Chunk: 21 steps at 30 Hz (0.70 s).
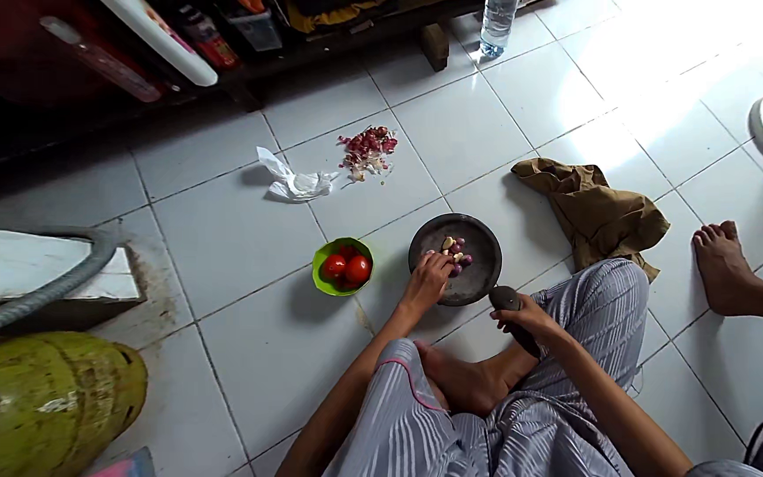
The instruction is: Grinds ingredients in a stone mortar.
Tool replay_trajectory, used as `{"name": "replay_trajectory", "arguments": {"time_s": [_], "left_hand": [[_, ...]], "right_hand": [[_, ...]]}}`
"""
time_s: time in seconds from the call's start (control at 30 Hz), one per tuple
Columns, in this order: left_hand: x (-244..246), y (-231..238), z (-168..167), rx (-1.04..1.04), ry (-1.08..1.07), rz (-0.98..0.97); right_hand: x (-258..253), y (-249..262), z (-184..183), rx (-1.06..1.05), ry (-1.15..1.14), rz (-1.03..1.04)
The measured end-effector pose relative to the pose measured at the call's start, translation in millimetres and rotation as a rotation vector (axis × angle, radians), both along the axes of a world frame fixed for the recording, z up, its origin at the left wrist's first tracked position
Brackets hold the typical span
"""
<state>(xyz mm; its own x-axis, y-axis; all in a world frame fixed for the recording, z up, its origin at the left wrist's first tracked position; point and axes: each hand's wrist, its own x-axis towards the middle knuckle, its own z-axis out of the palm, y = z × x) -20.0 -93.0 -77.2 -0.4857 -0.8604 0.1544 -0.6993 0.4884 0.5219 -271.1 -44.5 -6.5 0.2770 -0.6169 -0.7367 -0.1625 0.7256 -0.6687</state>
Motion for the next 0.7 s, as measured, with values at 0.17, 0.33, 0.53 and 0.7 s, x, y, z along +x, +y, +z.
{"name": "replay_trajectory", "arguments": {"time_s": [0.17,0.33,0.53,0.7], "left_hand": [[6.9,17.6,3.5,0.042,0.105,0.198],[1.5,9.3,10.6,0.125,-0.018,0.479],[-29.7,28.1,-17.8,0.083,0.0,0.608],[-26.2,29.4,-27.8,0.024,0.028,0.576]], "right_hand": [[-27.2,1.4,6.9,-0.024,-0.031,-0.244],[-30.1,0.6,6.5,-0.015,-0.141,-0.435],[-30.1,-0.1,-1.4,-0.004,-0.093,-0.421],[-24.5,-1.4,-4.3,0.063,-0.016,-0.43]]}}
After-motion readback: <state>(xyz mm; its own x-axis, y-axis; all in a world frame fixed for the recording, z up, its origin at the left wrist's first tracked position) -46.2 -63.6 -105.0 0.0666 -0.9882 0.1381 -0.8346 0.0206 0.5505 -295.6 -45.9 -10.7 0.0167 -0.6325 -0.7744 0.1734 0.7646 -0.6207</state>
